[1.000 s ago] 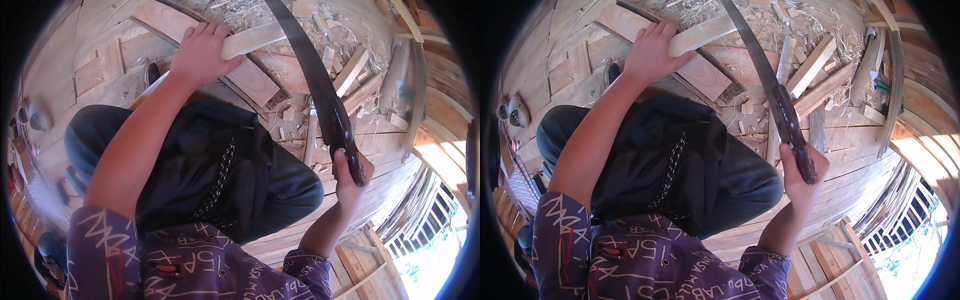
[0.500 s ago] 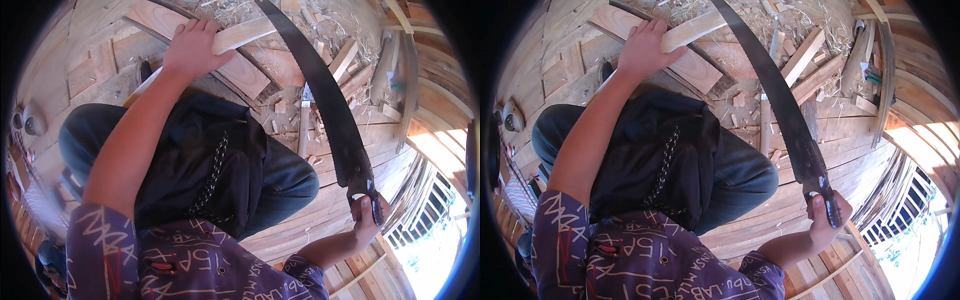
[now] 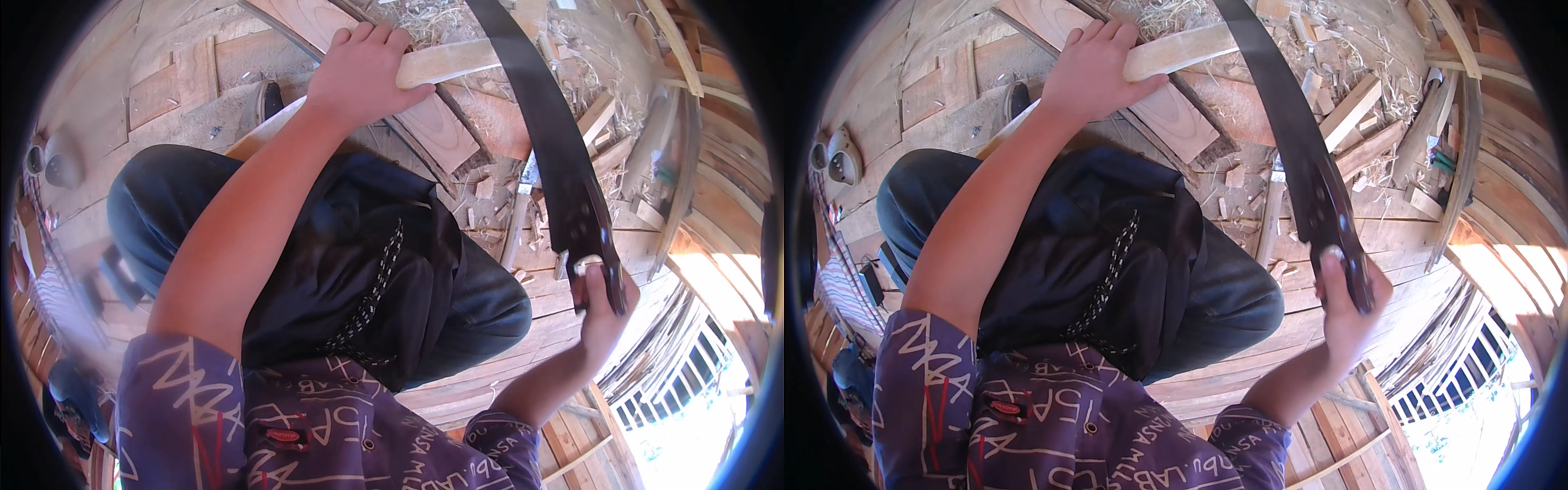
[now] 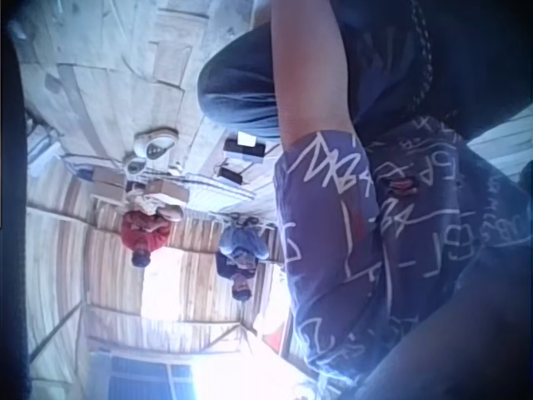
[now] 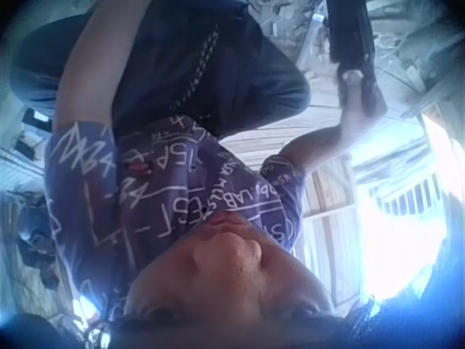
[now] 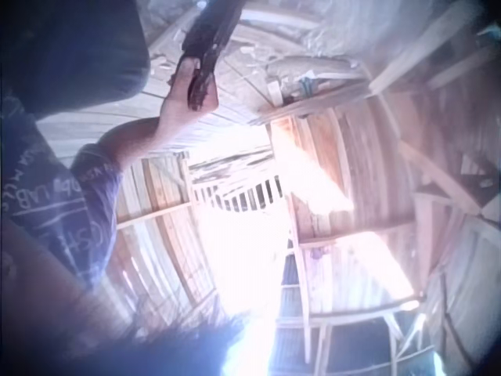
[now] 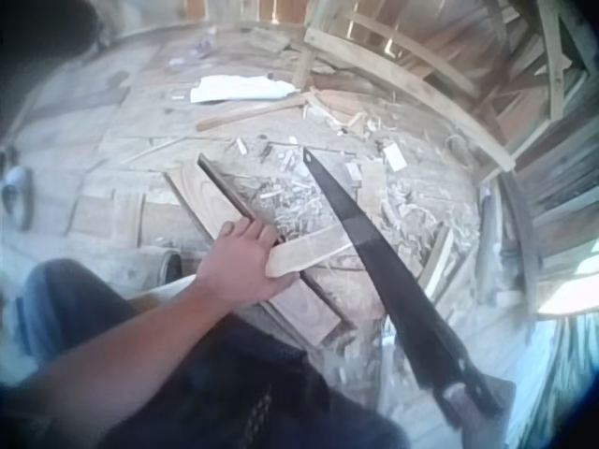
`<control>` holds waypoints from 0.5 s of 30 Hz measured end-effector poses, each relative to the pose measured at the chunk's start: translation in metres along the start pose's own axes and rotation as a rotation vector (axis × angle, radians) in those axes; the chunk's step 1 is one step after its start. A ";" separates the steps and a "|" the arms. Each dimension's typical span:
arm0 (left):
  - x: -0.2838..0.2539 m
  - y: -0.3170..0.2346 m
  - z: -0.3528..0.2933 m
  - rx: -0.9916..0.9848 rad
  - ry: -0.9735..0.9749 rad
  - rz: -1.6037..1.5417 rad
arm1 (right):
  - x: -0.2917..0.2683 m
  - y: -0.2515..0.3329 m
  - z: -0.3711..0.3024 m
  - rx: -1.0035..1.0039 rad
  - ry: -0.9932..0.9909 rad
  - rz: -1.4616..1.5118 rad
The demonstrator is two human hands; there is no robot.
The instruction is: The person uses a hand saw to cut a small wooden plank while sitting on a wooden floor.
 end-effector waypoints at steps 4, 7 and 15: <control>-0.003 -0.003 0.000 -0.006 0.024 -0.001 | -0.063 -0.011 -0.058 0.039 -0.050 -0.085; -0.005 -0.003 -0.001 0.005 0.021 0.011 | -0.095 -0.013 -0.088 0.034 -0.085 -0.069; -0.004 -0.001 0.001 0.018 0.007 -0.006 | -0.078 -0.008 -0.063 0.015 -0.124 -0.047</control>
Point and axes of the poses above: each hand's wrist, its own z-axis towards the middle knuckle, its own x-axis out of the palm, y = z × x, the point moved 7 cm from there along z, towards the middle knuckle, and after that the axes turned 1 degree about z, right-handed, at the moved point
